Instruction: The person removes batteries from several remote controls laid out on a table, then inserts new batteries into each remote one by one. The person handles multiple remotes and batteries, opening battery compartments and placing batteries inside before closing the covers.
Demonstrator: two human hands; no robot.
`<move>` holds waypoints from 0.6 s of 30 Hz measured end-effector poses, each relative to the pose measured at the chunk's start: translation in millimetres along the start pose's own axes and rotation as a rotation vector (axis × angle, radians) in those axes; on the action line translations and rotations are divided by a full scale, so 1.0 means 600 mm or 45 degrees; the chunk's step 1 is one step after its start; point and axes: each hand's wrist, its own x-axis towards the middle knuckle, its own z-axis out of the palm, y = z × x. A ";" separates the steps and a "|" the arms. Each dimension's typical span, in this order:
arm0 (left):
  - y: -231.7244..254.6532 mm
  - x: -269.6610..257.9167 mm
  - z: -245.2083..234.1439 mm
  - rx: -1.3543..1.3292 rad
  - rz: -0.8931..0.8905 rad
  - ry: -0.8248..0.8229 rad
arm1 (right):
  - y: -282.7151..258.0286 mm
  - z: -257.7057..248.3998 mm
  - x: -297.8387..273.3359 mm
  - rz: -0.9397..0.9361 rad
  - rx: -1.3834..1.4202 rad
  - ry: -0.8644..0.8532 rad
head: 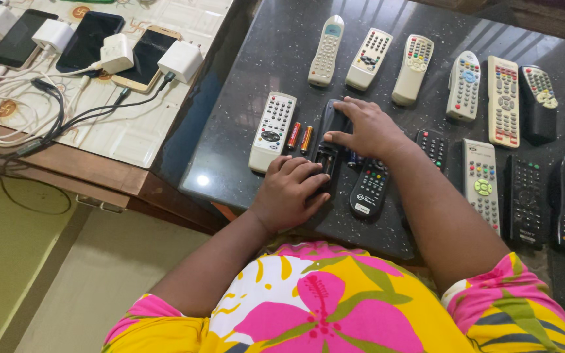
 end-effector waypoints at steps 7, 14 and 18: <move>-0.001 0.002 -0.003 -0.008 0.009 0.012 | 0.005 -0.031 -0.040 0.162 0.108 0.079; -0.001 -0.004 0.002 -0.005 0.005 0.036 | 0.002 -0.064 -0.080 0.311 -0.235 -0.313; 0.000 -0.004 0.004 0.020 0.009 0.056 | -0.016 -0.061 -0.076 0.272 -0.300 -0.444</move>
